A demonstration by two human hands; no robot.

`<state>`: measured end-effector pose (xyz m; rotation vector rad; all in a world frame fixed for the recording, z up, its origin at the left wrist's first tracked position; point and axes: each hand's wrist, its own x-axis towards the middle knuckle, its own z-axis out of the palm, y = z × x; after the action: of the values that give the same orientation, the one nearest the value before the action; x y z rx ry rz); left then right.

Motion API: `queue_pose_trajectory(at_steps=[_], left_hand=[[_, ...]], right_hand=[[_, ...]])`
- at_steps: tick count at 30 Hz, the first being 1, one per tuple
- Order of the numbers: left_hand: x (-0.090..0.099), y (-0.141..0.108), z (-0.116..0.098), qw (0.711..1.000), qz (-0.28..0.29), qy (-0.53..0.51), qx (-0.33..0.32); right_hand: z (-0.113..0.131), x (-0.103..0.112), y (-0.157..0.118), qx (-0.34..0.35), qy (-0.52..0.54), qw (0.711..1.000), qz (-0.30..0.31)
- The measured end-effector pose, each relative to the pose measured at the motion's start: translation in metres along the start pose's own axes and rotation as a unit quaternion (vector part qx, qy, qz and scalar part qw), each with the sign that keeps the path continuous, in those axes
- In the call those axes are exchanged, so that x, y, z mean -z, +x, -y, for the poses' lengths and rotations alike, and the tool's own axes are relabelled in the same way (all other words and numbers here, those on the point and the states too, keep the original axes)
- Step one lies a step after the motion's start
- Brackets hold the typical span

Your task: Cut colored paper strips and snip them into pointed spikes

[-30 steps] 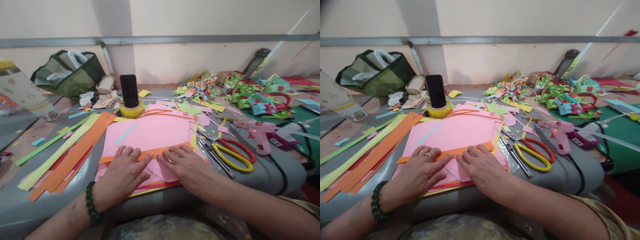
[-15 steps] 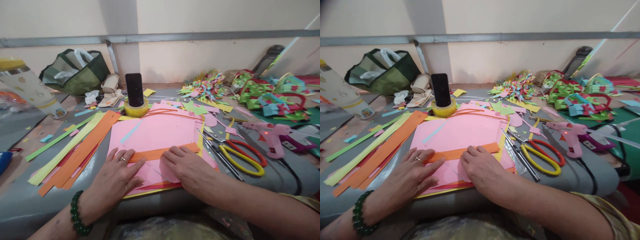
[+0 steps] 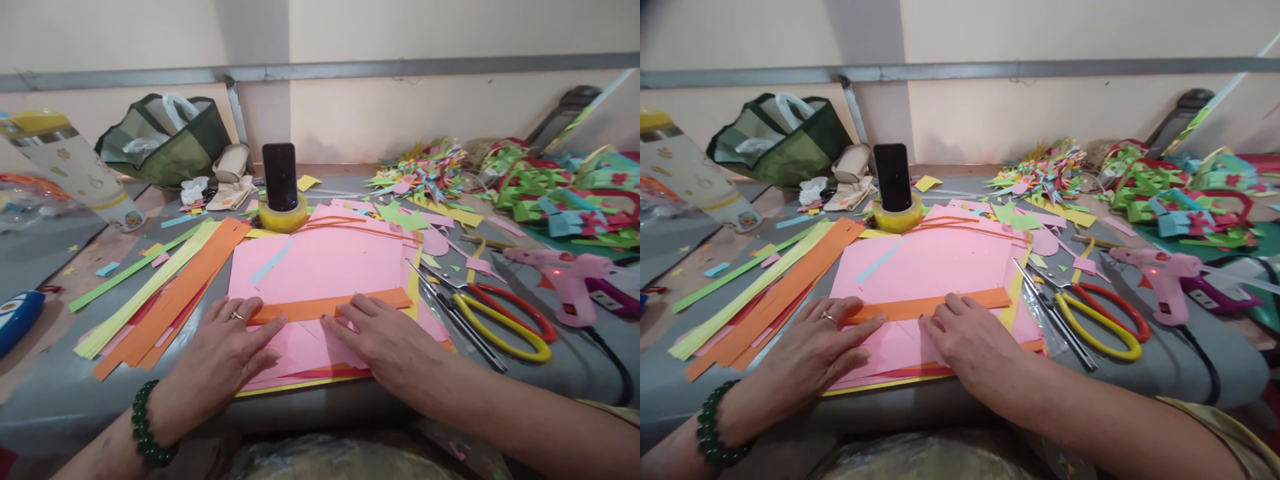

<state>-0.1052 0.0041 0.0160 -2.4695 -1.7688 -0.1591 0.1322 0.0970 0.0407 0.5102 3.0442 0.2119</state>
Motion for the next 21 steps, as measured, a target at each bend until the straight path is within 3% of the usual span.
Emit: queue_pose_trajectory(at_steps=[8,14,21], left_hand=[[-0.004,-0.023,0.017,0.999,-0.002,0.006,0.033],[-0.003,-0.031,0.022,0.996,0.018,-0.051,0.073],[0.003,0.006,0.01,0.975,0.007,-0.188,0.113]], right_hand=[[-0.003,-0.003,-0.001,-0.003,0.001,1.0,-0.026],[-0.004,-0.006,0.0,0.009,-0.017,1.0,-0.018],[-0.002,-0.003,0.001,0.006,-0.026,1.0,-0.001]])
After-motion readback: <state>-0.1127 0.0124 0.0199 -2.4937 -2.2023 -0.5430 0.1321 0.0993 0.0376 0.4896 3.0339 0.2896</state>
